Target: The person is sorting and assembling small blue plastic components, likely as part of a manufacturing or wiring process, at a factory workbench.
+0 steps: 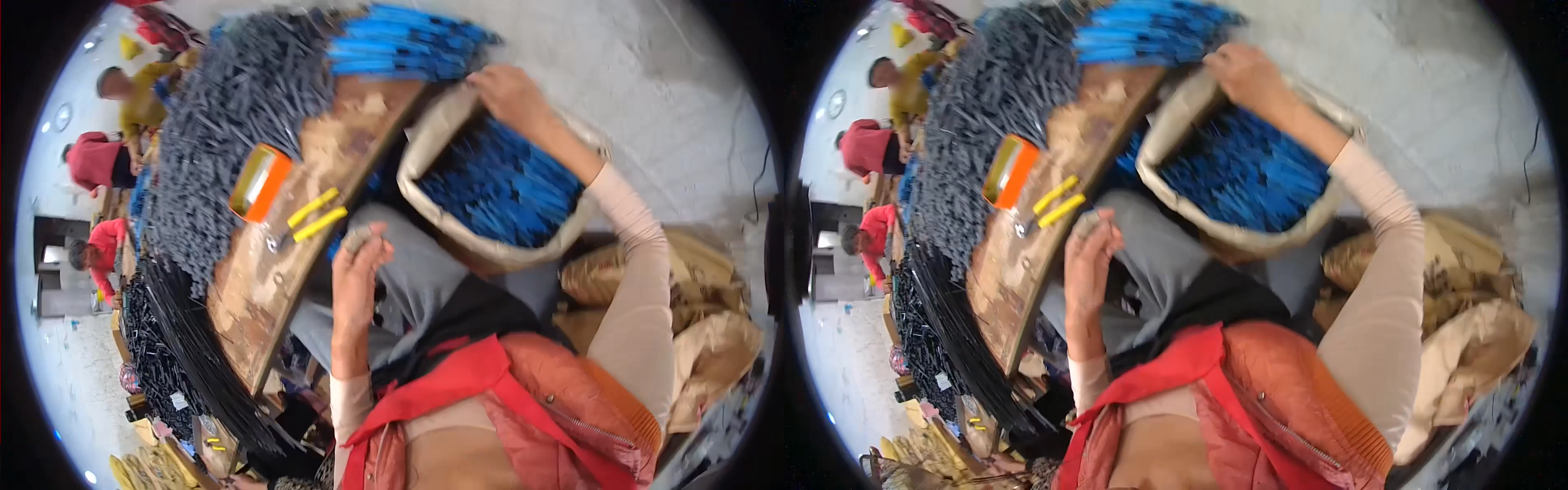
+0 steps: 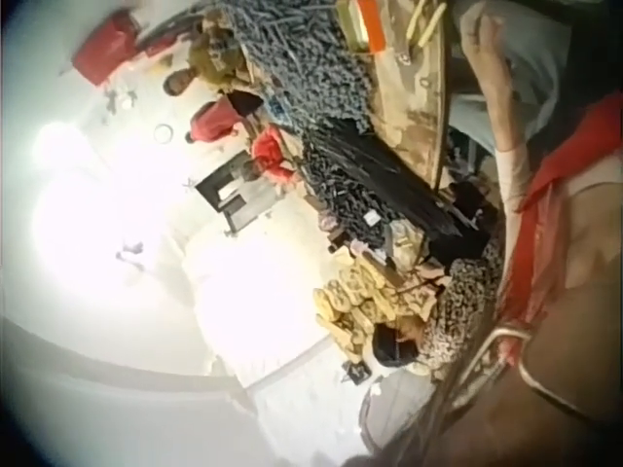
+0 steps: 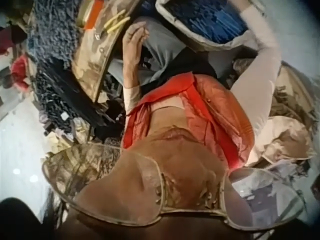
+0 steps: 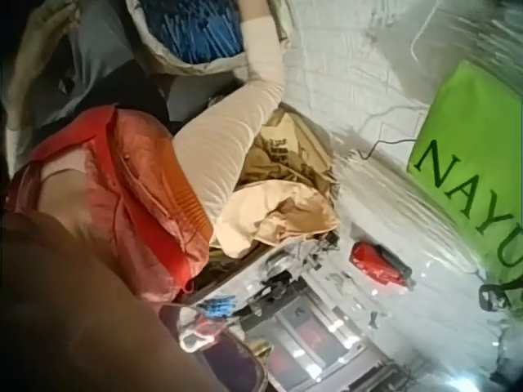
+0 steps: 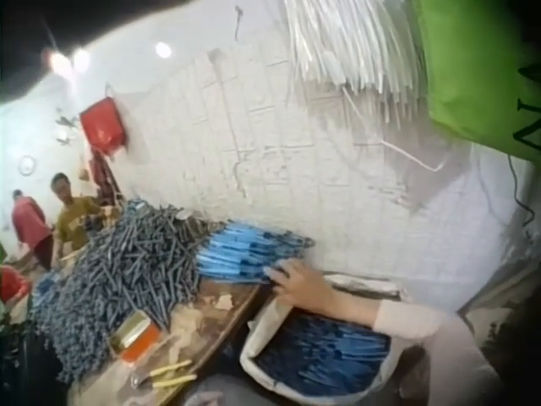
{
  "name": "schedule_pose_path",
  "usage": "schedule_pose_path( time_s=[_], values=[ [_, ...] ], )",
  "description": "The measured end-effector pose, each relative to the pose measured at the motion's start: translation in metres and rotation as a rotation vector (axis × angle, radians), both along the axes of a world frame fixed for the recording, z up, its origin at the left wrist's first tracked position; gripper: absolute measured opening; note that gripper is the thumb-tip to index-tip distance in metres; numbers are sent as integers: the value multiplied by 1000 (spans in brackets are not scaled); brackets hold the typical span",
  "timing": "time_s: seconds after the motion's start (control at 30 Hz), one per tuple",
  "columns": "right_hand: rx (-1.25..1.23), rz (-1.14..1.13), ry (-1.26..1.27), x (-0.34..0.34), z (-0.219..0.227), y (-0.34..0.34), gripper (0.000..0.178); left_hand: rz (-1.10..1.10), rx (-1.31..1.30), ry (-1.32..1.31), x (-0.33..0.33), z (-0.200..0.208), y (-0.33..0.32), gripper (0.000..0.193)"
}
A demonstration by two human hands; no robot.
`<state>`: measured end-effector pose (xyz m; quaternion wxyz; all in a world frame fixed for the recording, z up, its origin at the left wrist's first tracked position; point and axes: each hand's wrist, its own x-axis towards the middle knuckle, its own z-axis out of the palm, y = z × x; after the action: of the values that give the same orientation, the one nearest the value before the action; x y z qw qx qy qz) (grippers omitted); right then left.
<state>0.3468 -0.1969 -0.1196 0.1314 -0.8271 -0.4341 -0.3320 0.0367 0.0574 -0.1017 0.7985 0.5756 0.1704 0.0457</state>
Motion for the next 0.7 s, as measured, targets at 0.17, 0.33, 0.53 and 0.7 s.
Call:
schedule_pose_path(
  time_s=[0.17, 0.33, 0.53, 0.7],
  values=[
    [-161, -215, 725, -46, -30, -76, 20, -109, -82, 17, 3, -12, -7, 23],
    [-308, -212, 858, -62, -89, -89, 16, -185, -139, 67, 3, -21, -22, 23],
    [-492, -265, 351, -38, -137, -49, 12, -93, -102, 72, -6, -21, -16, 23],
    [-421, -283, 273, -57, -123, -38, 11, -39, -103, 96, -11, -23, -11, 23]
  ],
)
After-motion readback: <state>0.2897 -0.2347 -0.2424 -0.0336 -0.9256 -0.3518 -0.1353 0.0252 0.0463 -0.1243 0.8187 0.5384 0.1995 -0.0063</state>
